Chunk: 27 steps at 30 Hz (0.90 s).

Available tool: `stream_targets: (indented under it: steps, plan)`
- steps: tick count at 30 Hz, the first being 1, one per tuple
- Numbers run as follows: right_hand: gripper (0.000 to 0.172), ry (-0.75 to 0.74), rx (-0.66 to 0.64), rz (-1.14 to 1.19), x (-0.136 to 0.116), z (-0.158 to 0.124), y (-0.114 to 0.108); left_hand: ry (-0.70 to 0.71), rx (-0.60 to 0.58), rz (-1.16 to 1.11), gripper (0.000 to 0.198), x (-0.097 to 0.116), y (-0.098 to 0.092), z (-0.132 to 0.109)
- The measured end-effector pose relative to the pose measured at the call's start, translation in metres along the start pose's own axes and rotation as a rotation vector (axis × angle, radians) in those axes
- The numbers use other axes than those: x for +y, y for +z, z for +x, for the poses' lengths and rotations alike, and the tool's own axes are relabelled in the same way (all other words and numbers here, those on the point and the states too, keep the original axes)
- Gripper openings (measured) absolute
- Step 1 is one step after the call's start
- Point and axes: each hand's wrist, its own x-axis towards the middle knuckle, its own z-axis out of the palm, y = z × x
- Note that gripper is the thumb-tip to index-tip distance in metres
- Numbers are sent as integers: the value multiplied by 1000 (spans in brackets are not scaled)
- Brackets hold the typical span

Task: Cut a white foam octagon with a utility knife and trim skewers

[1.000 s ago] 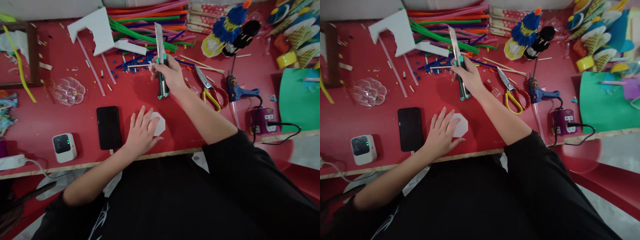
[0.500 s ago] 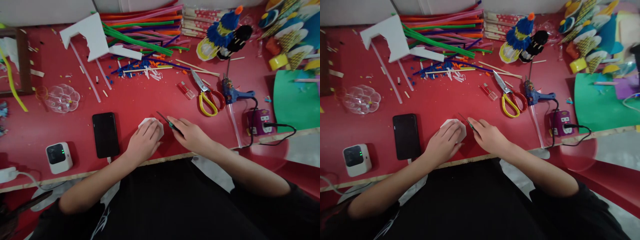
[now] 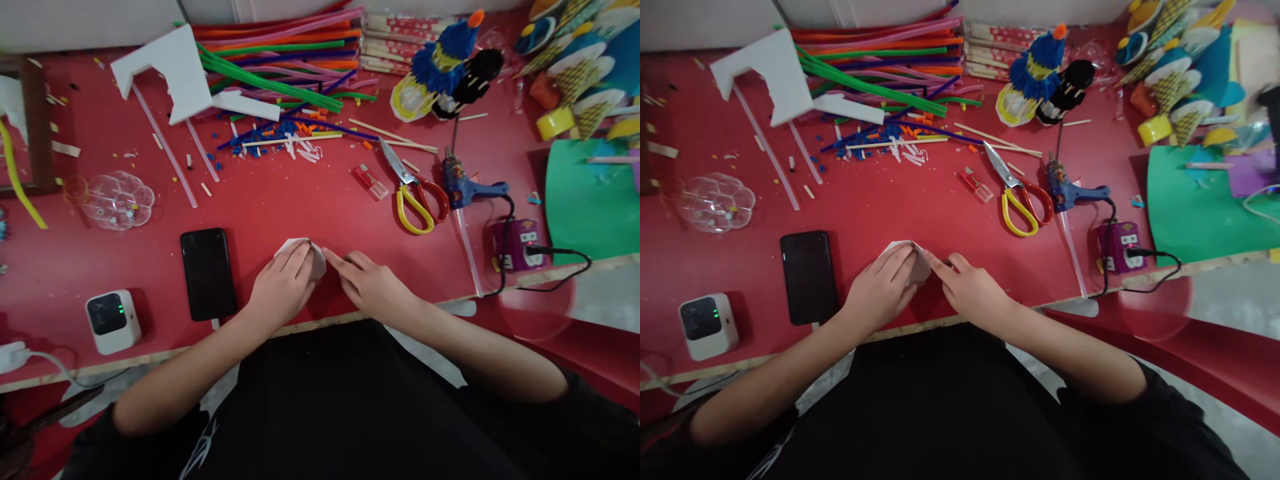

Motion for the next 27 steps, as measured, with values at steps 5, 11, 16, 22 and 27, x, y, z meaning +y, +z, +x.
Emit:
stream_targets:
  steps: [5, 11, 16, 22, 27]
  plan:
    - [56, -19, 38, 32, 3, 1, 2, -14, -16, -19, 46, 0, -2, 0]
    - [54, -59, 102, 133, 8, 2, 3, 3, -1, 7, 44, -1, -2, 0]
    - [54, -67, 114, 171, 9, 1, 4, 2, -17, -7, 45, -2, 0, 1]
    - [54, -61, 98, 160, 10, 2, 4, -7, -18, -36, 46, -1, -1, 2]
    - [54, -72, 62, 151, 11, 4, -1, 2, -22, -28, 44, -2, -2, 3]
